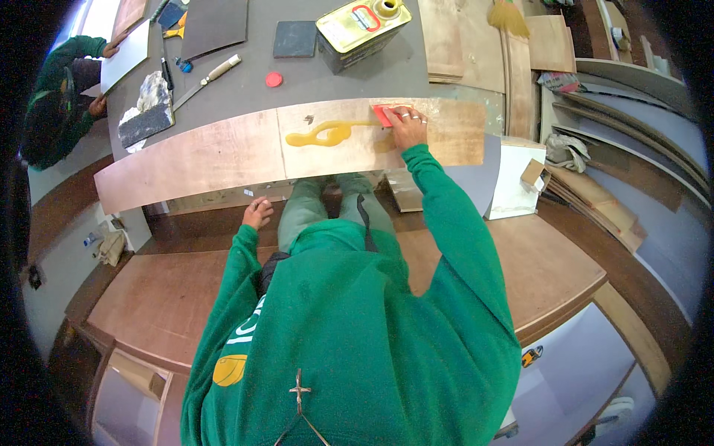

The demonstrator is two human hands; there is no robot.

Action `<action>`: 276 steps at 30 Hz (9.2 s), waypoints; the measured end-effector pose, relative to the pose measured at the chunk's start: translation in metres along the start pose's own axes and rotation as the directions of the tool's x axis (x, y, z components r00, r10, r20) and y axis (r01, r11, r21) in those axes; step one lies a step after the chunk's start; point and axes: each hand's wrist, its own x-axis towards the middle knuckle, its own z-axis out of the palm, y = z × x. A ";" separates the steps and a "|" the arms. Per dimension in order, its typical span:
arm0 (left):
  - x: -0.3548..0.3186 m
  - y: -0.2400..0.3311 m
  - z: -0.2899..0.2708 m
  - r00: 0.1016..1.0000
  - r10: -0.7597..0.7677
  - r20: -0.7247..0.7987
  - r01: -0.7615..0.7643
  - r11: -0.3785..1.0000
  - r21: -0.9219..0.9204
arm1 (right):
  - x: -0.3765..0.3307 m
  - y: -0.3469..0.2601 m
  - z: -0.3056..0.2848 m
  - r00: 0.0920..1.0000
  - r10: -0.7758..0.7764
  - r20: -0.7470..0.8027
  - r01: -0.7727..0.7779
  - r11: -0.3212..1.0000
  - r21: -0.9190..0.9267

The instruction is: The person applies a yellow liquid adhesive to a long wooden plank using a small spreader, smoothing the glue across the surface of the wood.

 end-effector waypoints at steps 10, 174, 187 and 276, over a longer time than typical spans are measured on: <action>0.002 0.011 0.000 0.999 0.040 -0.012 -0.040 0.999 -0.003 | -0.002 0.003 0.006 1.000 0.022 0.008 -0.021 0.998 -0.059; 0.010 0.021 -0.104 0.999 0.021 -0.044 -0.020 0.999 0.032 | 0.028 -0.092 0.027 0.965 0.231 0.122 -0.221 0.971 -0.096; 0.004 0.014 -0.110 0.998 0.000 -0.063 -0.001 1.000 -0.011 | 0.037 -0.060 0.006 0.983 0.103 0.155 -0.098 0.994 -0.037; 0.047 -0.022 -0.200 0.999 -0.024 0.032 0.024 1.000 0.008 | 0.072 -0.179 0.022 0.853 0.439 0.282 -0.460 0.888 0.009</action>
